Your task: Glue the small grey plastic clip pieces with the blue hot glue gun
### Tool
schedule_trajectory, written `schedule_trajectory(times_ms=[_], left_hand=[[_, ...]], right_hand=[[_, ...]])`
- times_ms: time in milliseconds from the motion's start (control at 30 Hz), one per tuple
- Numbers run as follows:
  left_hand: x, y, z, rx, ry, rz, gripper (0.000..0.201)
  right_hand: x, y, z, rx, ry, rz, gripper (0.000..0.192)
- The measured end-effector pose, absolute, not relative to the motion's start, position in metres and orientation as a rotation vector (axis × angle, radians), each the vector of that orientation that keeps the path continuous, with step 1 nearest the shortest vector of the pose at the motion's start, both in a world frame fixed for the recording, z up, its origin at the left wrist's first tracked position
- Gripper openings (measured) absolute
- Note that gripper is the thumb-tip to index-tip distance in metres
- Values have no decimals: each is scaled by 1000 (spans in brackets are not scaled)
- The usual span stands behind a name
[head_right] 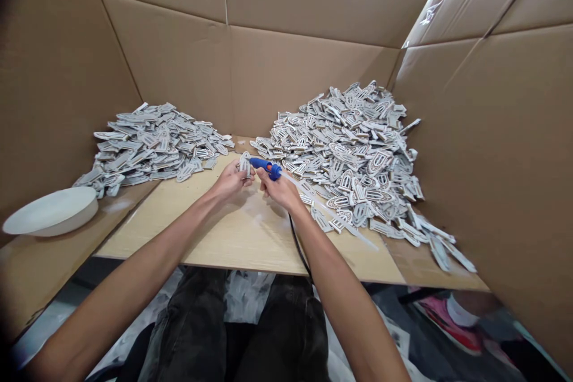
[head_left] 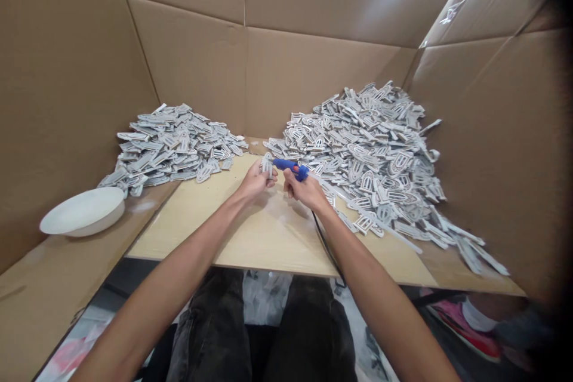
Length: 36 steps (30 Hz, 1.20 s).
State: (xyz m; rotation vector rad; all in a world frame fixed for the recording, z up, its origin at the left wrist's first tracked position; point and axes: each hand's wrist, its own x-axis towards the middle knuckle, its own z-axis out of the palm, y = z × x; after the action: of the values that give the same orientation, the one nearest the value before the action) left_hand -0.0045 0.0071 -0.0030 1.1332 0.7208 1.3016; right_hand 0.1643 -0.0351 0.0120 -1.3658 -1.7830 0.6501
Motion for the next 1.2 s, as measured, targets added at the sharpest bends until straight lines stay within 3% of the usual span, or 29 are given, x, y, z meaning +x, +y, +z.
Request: schedule_trajectory(times_ms=[933,1200], left_hand=[[-8,11,-19,1329,821,1365,15],[-15,-4,-3,1546,937,1476,26]], right_hand=[[157,-38,13,-1445,-1741,561,61],[151,-38,6,-1247,-1890,279,51]])
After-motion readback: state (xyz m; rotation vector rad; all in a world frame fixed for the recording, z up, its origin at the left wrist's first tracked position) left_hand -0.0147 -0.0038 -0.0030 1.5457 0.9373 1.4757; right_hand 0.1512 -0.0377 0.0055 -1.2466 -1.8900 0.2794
